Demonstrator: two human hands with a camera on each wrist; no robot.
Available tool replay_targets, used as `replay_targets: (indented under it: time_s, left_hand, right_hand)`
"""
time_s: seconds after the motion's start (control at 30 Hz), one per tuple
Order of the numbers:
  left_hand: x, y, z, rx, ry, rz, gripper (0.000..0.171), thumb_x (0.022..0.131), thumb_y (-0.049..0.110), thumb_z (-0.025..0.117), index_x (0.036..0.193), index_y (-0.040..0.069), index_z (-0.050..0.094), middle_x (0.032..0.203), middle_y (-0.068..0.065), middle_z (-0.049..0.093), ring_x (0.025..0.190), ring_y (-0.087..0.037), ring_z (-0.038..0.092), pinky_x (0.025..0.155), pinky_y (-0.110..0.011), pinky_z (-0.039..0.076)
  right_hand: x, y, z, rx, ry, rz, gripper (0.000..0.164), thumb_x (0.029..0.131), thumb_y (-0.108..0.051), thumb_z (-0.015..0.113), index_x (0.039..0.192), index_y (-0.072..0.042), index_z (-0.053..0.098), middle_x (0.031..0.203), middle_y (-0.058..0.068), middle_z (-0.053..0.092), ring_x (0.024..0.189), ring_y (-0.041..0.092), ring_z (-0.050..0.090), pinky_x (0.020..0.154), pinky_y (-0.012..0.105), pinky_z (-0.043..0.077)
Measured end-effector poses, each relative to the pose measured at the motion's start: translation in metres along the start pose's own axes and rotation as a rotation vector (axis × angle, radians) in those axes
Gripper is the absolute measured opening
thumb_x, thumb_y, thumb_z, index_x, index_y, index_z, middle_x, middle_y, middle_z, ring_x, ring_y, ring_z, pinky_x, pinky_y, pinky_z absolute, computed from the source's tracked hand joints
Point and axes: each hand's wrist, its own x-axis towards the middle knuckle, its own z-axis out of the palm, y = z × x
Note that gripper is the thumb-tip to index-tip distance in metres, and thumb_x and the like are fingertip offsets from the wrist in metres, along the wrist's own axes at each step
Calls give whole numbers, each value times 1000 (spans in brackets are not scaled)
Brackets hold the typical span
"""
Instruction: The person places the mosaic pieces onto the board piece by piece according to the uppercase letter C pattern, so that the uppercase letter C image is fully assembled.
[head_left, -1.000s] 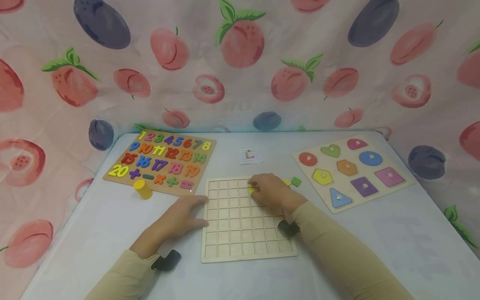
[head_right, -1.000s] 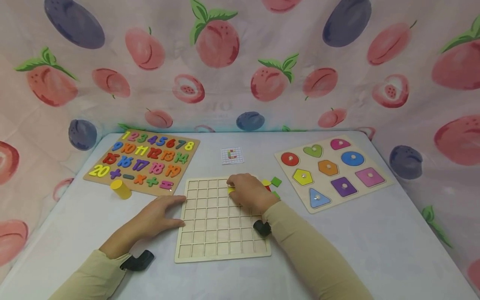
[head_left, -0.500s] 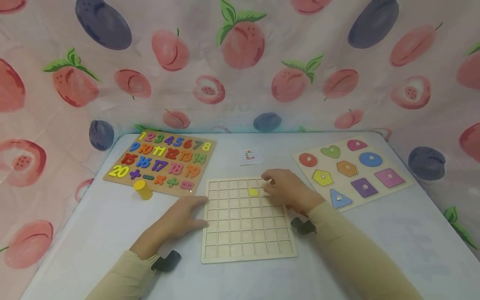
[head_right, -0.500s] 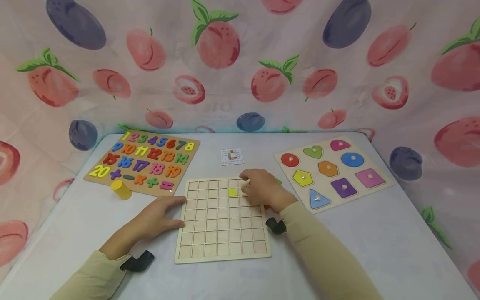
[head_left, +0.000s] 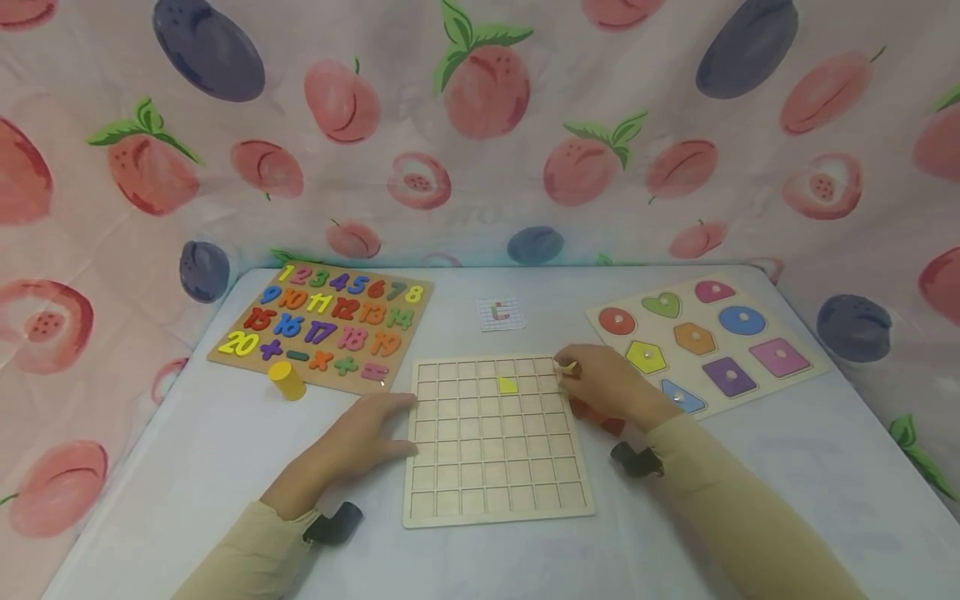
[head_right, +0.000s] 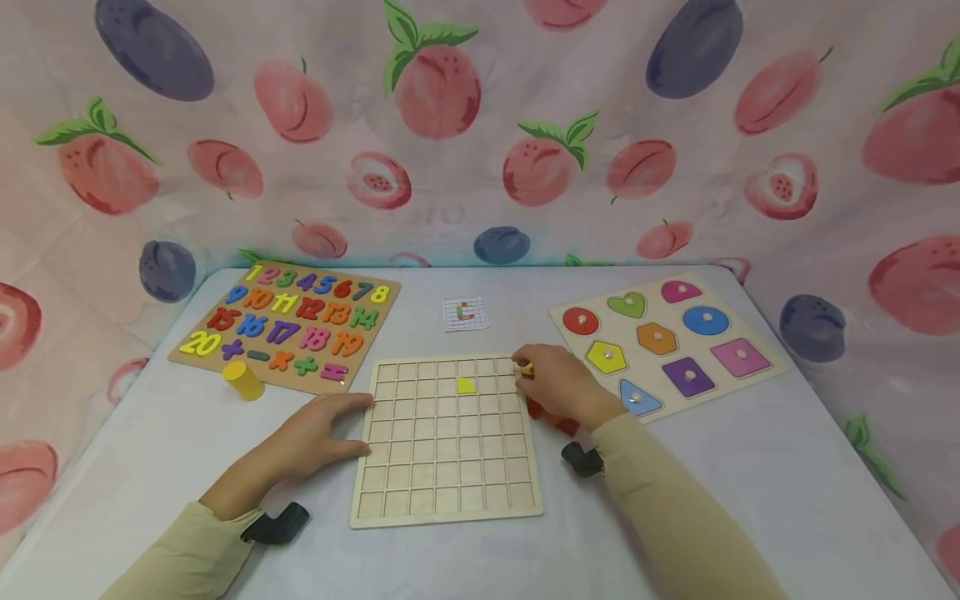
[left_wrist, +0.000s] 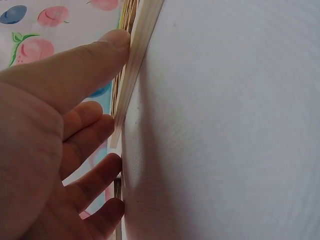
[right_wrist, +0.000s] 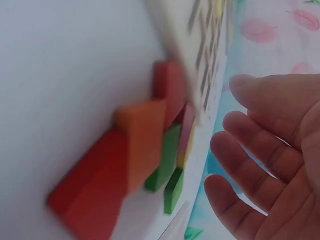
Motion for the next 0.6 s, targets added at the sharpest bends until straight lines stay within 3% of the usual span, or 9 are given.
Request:
replay_targets:
  time_s: [0.27,0.6]
  left_hand:
    - [1,0,-1,-8,4,0,66,84,25,83,142,9,56,144,-9,54,137,-33,43,113,-53,34]
    - [0,0,0,-10,10,6,65,84,25,83,141,10,56,143,-8,54,136,-32,43,113,-53,34]
  right_hand:
    - [-7,12,1,-4,5,24,37,93,-16,67,128,-4,64,119,10,69,110,31,62,99,49,50]
    - [-10,16,1,-25,-2,20,35,92,-13,69,125,-2,65,115,11,69,105,29,62,99,50,50]
